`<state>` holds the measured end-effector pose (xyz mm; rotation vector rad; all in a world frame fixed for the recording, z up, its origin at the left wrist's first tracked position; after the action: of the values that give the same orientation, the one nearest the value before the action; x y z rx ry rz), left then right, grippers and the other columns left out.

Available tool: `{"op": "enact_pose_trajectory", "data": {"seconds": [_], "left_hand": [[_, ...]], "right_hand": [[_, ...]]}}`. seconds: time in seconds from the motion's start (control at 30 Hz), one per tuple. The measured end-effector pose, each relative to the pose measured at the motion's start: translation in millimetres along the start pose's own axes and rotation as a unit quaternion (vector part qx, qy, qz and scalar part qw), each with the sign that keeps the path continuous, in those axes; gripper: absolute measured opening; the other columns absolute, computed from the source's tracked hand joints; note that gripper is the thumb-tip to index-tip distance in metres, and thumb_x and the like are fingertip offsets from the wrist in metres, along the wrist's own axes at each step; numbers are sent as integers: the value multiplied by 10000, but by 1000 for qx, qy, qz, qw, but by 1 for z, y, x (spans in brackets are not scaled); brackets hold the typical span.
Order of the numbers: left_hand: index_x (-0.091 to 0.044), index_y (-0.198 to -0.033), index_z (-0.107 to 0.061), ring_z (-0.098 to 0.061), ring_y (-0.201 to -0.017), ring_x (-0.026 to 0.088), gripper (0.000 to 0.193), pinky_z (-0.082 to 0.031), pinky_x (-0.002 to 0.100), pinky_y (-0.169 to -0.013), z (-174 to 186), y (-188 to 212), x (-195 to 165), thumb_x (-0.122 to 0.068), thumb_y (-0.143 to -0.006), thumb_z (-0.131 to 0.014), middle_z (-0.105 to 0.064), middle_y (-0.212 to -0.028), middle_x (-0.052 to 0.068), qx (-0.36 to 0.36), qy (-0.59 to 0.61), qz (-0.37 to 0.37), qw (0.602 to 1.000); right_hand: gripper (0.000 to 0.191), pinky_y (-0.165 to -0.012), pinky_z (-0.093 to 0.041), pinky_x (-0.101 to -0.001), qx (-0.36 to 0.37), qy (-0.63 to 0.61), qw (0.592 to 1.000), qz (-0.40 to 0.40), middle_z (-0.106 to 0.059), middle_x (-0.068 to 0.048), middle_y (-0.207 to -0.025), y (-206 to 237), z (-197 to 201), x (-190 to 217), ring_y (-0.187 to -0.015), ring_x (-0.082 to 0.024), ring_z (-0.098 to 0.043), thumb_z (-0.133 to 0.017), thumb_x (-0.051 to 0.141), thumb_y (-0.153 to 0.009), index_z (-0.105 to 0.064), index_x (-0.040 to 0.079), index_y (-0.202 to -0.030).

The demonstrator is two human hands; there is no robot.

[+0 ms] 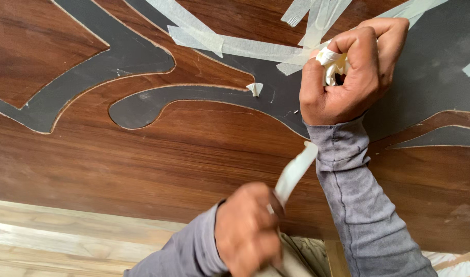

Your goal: The person peels strips of masking tape off a decorative wooden panel with dark inlaid patterns, pulling each strip up by hand and crumpling the used tape into a ball held in one hand while continuing to remove more tape across the panel surface.

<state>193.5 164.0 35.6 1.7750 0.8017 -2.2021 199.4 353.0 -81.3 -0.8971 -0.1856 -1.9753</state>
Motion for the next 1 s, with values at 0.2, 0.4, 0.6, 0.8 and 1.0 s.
{"op": "enact_pose_trajectory", "data": {"seconds": [0.2,0.4,0.6,0.8,1.0], "left_hand": [[-9,-952,-603,-481,-577,237,375,-364,394,-495,17,-10,33,-189,-839,-911,-517,-745,64,-72,-114,71,988],[-81,-1271,-675,-651,-706,144,355,-521,306,-621,42,-13,99,-122,-963,-848,-615,-1183,95,-81,-324,237,912],[-85,-1220,-712,-662,-750,145,321,-541,290,-661,37,-18,103,-122,-954,-887,-623,-1174,73,-167,-352,245,888],[-81,-1201,-713,-719,-829,136,293,-577,253,-688,28,-11,104,-93,-966,-889,-618,-1152,56,-220,-346,261,874],[-72,-1139,-713,-717,-841,152,216,-582,269,-705,30,-7,105,-64,-979,-858,-620,-1127,62,-233,-344,283,864]], "right_hand": [[139,-768,-411,-345,11,-4,1000,-18,-415,-109,-1059,0,1,1,-950,-241,-479,-653,23,-915,-515,17,-935],[160,-759,-408,-343,11,-16,1000,-21,-404,-117,-1049,-1,1,1,-940,-248,-482,-674,24,-903,-517,18,-933],[193,-782,-419,-354,9,-13,1000,-12,-404,-118,-1048,-2,2,1,-922,-252,-473,-705,35,-911,-514,14,-929],[179,-742,-406,-337,6,-21,999,-25,-405,-106,-1065,0,3,-3,-934,-244,-493,-695,32,-939,-517,22,-932],[161,-775,-429,-352,2,-21,1000,-16,-414,-108,-1093,0,4,0,-949,-256,-501,-688,23,-913,-531,24,-947]]}}
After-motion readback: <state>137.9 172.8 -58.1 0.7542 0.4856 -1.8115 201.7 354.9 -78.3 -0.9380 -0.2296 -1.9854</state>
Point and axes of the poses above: each hand's wrist, its own y-axis away from the middle knuckle, its own z-axis out of the back of the hand, x = y × z, the point moved 9 cm from there along -y, towards the middle knuckle
